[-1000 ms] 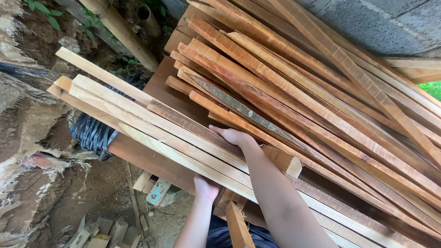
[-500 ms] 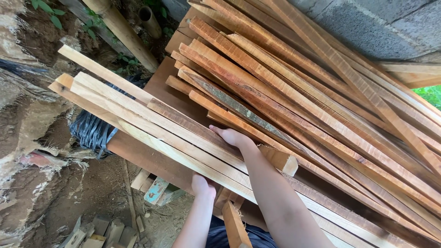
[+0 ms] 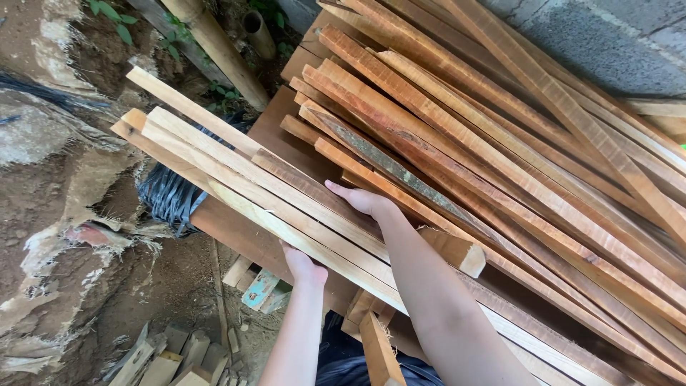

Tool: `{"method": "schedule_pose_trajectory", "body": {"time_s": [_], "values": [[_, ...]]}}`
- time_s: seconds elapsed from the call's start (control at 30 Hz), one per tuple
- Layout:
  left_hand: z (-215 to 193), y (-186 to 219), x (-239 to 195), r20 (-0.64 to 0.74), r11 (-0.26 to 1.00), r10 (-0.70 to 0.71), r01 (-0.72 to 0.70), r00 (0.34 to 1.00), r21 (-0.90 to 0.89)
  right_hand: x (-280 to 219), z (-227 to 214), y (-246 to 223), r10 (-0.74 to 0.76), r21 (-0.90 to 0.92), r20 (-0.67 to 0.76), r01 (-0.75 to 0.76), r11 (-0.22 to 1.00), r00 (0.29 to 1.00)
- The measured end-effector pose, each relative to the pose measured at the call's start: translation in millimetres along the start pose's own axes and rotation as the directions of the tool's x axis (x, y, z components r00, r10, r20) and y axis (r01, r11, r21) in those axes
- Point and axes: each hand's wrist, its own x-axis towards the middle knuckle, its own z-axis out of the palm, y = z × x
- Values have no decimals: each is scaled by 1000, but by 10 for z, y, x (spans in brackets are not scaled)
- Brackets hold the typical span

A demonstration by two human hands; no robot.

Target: The person aligns several long wooden planks on a wooden workbench and secures them into a bundle using a black strap. The person wraps the strap around the planks and ties it to hold the wood together.

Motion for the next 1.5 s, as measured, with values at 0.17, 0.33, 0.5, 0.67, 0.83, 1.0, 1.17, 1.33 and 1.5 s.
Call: {"method": "schedule_pose_trajectory", "body": {"time_s": [0.17, 0.33, 0.5, 0.67, 0.83, 1.0, 1.17, 1.33, 1.5], "values": [[15, 51, -4, -11, 1000, -2, 2, 1000, -24, 139, 28, 24, -10, -9, 6, 10, 1000, 1000], [-38, 15, -90, -7, 999, 13, -13, 1000, -52, 62, 29, -44, -30, -60, 18, 31, 998, 999], [-116, -240, -197, -8, 999, 14, -14, 1000, -52, 245, 20, 119, 45, -91, -35, -48, 995, 998], [-170, -463, -284, -7, 999, 8, -8, 1000, -32, -45, -53, 161, 91, -94, -52, -96, 991, 994], [-142, -607, -368, -2, 999, 0, 0, 1000, -32, 217, 6, 432, 52, -114, -61, -58, 992, 997], [-499, -724, 20, 15, 997, -60, 60, 998, 41, 78, 117, 638, -338, -377, -178, 253, 891, 924], [-370, -722, -221, 19, 995, -23, 21, 1000, 99, 109, 500, 1014, -735, -744, -297, 335, 579, 609], [-410, -665, -182, 33, 983, 29, -34, 999, 182, -300, 752, 1316, -817, -848, -257, 285, 447, 515], [33, -506, -801, 13, 939, 234, -229, 972, 257, -634, 781, 1825, -918, -930, -111, 286, 231, 380]]}}
